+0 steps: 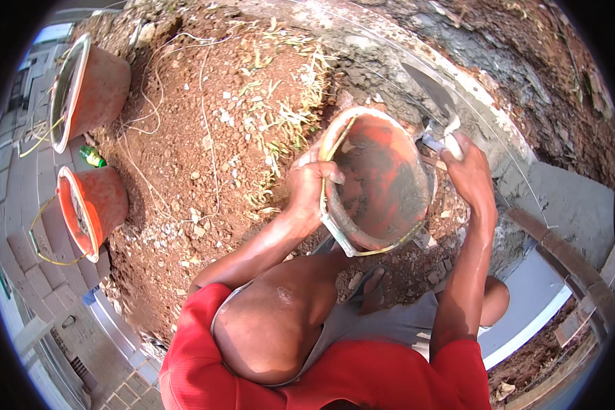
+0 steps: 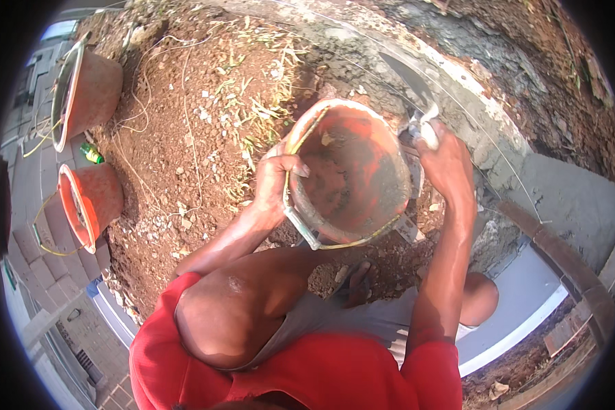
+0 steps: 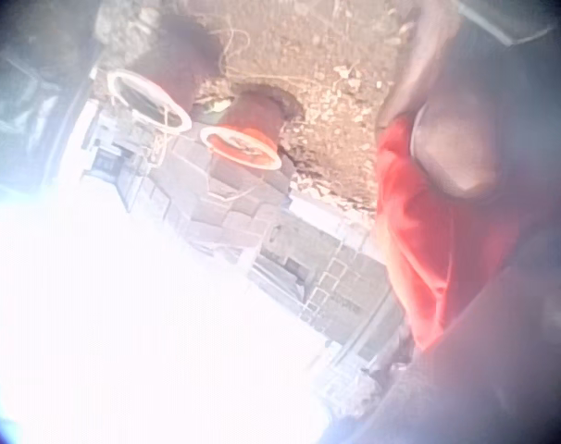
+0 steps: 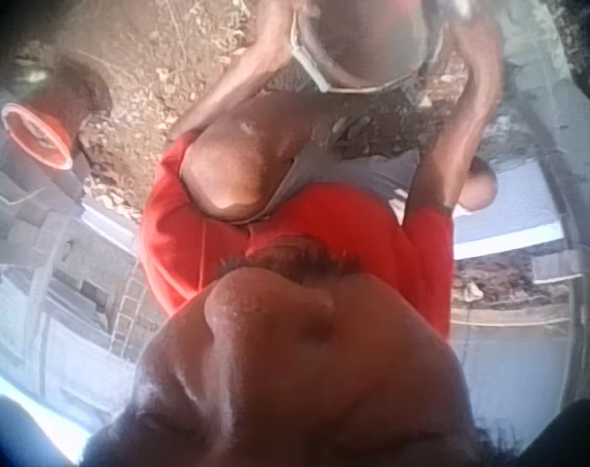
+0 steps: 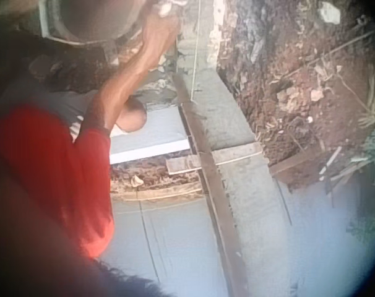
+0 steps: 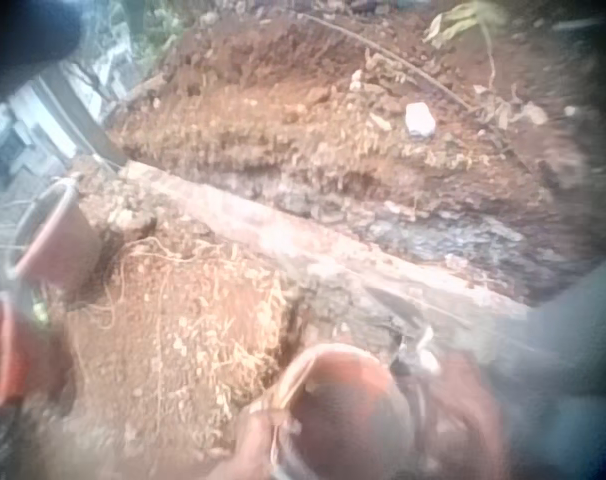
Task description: The person scoops wet cement from a bucket using a trowel and applies it to a curved concrete edge. The person repeatedly smooths the cement along the edge to create a finished surface.
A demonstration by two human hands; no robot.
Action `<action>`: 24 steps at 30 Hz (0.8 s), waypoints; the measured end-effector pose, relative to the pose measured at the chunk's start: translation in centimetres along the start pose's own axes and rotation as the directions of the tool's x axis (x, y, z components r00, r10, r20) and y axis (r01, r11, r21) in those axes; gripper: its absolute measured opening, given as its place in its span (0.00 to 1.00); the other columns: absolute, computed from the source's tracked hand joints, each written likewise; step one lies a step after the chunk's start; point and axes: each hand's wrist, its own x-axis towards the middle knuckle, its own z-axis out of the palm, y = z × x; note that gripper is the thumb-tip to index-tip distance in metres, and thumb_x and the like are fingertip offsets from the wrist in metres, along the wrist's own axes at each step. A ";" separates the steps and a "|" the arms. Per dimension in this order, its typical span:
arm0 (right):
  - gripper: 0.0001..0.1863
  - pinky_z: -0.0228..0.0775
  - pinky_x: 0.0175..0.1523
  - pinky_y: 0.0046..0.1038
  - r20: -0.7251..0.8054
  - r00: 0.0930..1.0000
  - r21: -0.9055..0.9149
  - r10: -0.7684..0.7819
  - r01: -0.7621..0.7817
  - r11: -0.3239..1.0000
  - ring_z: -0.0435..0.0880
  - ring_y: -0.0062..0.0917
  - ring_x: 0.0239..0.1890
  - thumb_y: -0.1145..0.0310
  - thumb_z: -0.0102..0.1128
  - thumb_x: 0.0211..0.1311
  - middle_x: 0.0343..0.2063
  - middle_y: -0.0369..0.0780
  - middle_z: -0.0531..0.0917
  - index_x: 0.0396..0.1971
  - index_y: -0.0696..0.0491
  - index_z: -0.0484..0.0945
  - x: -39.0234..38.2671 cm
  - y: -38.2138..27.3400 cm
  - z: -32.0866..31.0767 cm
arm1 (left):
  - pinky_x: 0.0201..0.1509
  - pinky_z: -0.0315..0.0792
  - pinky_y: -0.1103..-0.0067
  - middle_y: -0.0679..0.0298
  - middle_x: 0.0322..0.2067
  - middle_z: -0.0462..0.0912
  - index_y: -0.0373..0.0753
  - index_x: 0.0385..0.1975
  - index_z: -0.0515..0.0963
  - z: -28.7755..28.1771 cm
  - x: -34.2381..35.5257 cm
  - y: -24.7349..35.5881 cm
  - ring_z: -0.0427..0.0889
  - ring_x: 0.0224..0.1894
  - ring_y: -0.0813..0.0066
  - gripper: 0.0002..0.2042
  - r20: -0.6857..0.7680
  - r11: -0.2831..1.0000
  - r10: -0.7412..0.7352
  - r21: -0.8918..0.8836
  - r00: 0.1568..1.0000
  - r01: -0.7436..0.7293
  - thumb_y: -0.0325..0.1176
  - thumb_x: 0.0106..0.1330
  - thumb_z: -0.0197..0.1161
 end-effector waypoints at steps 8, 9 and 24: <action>0.14 0.65 0.24 0.23 0.542 0.819 0.353 0.188 -0.425 0.834 0.71 0.14 0.19 0.73 0.59 0.67 0.25 0.32 0.77 0.50 0.58 0.81 -7.2 -0.9 -7.9 | 0.27 0.71 0.79 0.67 0.25 0.80 0.40 0.57 0.85 3.5 0.9 1.9 0.77 0.22 0.78 0.30 -0.033 0.996 0.000 0.087 0.999 0.003 0.14 0.50 0.62; 0.14 0.65 0.24 0.22 0.574 0.797 0.320 0.187 -0.429 0.845 0.72 0.14 0.20 0.73 0.59 0.66 0.26 0.32 0.78 0.51 0.58 0.81 -7.7 -0.3 -8.7 | 0.29 0.71 0.80 0.68 0.26 0.81 0.38 0.54 0.87 5.1 0.8 2.5 0.75 0.23 0.80 0.27 -0.055 0.988 -0.052 0.141 0.997 0.059 0.14 0.50 0.61; 0.10 0.65 0.30 0.23 0.653 0.725 0.485 0.218 -0.621 0.616 0.72 0.15 0.22 0.68 0.64 0.66 0.21 0.32 0.74 0.42 0.56 0.79 -18.6 -15.1 -24.5 | 0.42 0.79 0.78 0.64 0.38 0.87 0.31 0.53 0.80 3.2 -14.9 11.4 0.83 0.37 0.77 0.27 -0.408 0.966 0.169 0.248 0.897 -0.069 0.14 0.48 0.70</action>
